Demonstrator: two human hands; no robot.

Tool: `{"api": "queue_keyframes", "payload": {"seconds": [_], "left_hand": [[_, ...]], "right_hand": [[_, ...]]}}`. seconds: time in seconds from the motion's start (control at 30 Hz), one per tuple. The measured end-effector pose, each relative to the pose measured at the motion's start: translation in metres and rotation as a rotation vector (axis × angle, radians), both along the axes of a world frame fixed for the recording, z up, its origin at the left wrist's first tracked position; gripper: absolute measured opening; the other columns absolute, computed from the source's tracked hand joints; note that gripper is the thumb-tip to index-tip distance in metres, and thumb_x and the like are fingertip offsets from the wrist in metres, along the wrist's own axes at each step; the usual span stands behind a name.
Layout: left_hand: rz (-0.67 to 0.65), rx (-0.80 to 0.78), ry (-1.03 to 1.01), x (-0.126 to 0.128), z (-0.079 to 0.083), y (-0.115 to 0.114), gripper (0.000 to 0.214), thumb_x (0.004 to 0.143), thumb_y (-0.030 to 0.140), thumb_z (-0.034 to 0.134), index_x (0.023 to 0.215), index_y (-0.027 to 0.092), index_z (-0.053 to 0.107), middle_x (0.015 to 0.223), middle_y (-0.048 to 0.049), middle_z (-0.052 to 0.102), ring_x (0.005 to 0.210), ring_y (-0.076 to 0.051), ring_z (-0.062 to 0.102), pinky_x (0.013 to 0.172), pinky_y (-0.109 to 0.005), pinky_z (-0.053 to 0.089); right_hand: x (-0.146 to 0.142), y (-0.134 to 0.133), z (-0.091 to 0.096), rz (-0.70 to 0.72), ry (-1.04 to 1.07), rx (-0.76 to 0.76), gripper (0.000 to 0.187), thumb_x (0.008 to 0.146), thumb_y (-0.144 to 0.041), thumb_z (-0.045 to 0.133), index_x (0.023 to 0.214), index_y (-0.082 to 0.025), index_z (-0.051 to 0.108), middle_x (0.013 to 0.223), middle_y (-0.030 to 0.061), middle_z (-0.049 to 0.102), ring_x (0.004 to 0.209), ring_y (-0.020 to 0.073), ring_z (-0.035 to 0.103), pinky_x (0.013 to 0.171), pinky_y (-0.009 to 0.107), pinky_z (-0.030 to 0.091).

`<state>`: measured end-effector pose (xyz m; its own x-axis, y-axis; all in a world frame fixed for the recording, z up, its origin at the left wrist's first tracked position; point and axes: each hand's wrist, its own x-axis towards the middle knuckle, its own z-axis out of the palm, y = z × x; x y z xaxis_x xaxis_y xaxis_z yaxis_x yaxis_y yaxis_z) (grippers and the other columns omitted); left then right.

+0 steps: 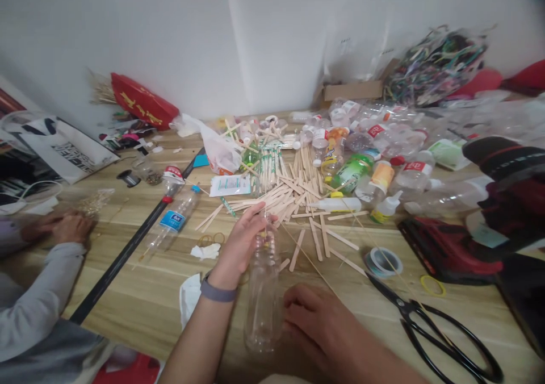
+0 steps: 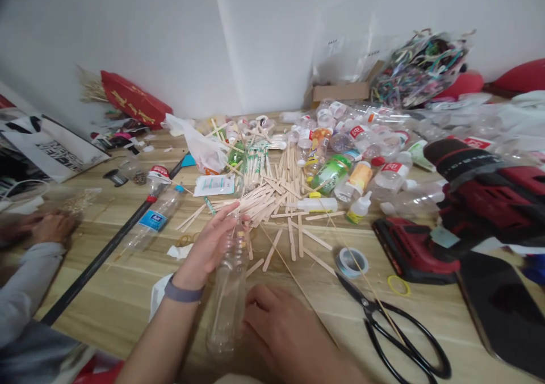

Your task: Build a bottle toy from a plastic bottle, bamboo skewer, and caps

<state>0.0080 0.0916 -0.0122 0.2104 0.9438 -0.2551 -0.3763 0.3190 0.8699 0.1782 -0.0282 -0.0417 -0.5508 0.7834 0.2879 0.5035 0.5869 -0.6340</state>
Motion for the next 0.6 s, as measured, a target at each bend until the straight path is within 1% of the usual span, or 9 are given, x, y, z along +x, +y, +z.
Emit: {"api": "queue_keyframes", "payload": {"seconds": [0.1, 0.2, 0.27, 0.33, 0.43, 0.5, 0.6], "left_hand": [[-0.023, 0.004, 0.006, -0.001, 0.002, 0.002, 0.06, 0.069, 0.03, 0.085, 0.123, 0.019, 0.061, 0.097, -0.0066, 0.076, 0.076, -0.016, 0.068, 0.064, -0.026, 0.051], [-0.072, 0.057, 0.001, -0.003, 0.006, 0.003, 0.062, 0.069, 0.029, 0.084, 0.127, 0.021, 0.061, 0.108, -0.0077, 0.074, 0.08, -0.017, 0.069, 0.067, -0.027, 0.053], [-0.106, 0.091, -0.005, -0.005, 0.009, 0.004, 0.061, 0.069, 0.028, 0.084, 0.127, 0.022, 0.063, 0.117, -0.0091, 0.072, 0.081, -0.017, 0.069, 0.067, -0.027, 0.053], [-0.144, 0.098, -0.023, -0.008, 0.01, 0.006, 0.057, 0.069, 0.027, 0.084, 0.123, 0.02, 0.066, 0.119, -0.0107, 0.071, 0.081, -0.017, 0.068, 0.066, -0.026, 0.052], [-0.22, 0.08, -0.067, -0.012, 0.011, 0.007, 0.05, 0.069, 0.027, 0.084, 0.116, 0.016, 0.071, 0.111, -0.0118, 0.074, 0.082, -0.018, 0.067, 0.067, -0.027, 0.052], [-0.271, 0.059, -0.086, -0.014, 0.01, 0.007, 0.047, 0.067, 0.027, 0.084, 0.112, 0.015, 0.074, 0.104, -0.0118, 0.075, 0.082, -0.019, 0.067, 0.068, -0.028, 0.053], [-0.352, 0.023, -0.107, -0.016, 0.01, 0.006, 0.048, 0.064, 0.027, 0.087, 0.109, 0.013, 0.075, 0.092, -0.0111, 0.075, 0.08, -0.019, 0.067, 0.066, -0.026, 0.053]], "right_hand": [[-0.001, -0.001, -0.003, 0.038, 0.026, 0.022, 0.013, 0.089, -0.006, 0.061, 0.089, -0.018, 0.065, 0.103, 0.0038, 0.067, 0.088, 0.017, 0.062, 0.078, 0.027, 0.048], [-0.001, -0.001, -0.005, 0.048, 0.017, 0.029, 0.01, 0.09, -0.009, 0.064, 0.087, -0.019, 0.066, 0.108, 0.0027, 0.068, 0.091, 0.0165, 0.064, 0.083, 0.027, 0.049], [-0.001, -0.001, -0.006, 0.063, -0.009, 0.002, 0.007, 0.091, -0.012, 0.065, 0.089, -0.019, 0.067, 0.111, 0.0019, 0.068, 0.092, 0.0164, 0.064, 0.084, 0.026, 0.049], [0.0, -0.001, -0.006, 0.087, -0.043, -0.04, 0.005, 0.092, -0.016, 0.065, 0.089, -0.019, 0.068, 0.115, 0.0015, 0.068, 0.093, 0.0165, 0.065, 0.085, 0.026, 0.049], [-0.001, -0.001, -0.003, 0.142, -0.1, -0.112, 0.009, 0.095, -0.023, 0.065, 0.088, -0.019, 0.069, 0.119, 0.0012, 0.067, 0.097, 0.0168, 0.065, 0.088, 0.026, 0.048], [-0.002, -0.001, 0.001, 0.174, -0.126, -0.143, 0.013, 0.095, -0.028, 0.066, 0.087, -0.018, 0.069, 0.119, 0.0006, 0.068, 0.098, 0.0169, 0.066, 0.088, 0.025, 0.047], [-0.003, -0.001, 0.009, 0.213, -0.177, -0.171, 0.013, 0.094, -0.028, 0.067, 0.087, -0.018, 0.069, 0.108, -0.0004, 0.07, 0.093, 0.0163, 0.066, 0.077, 0.024, 0.046]]}}
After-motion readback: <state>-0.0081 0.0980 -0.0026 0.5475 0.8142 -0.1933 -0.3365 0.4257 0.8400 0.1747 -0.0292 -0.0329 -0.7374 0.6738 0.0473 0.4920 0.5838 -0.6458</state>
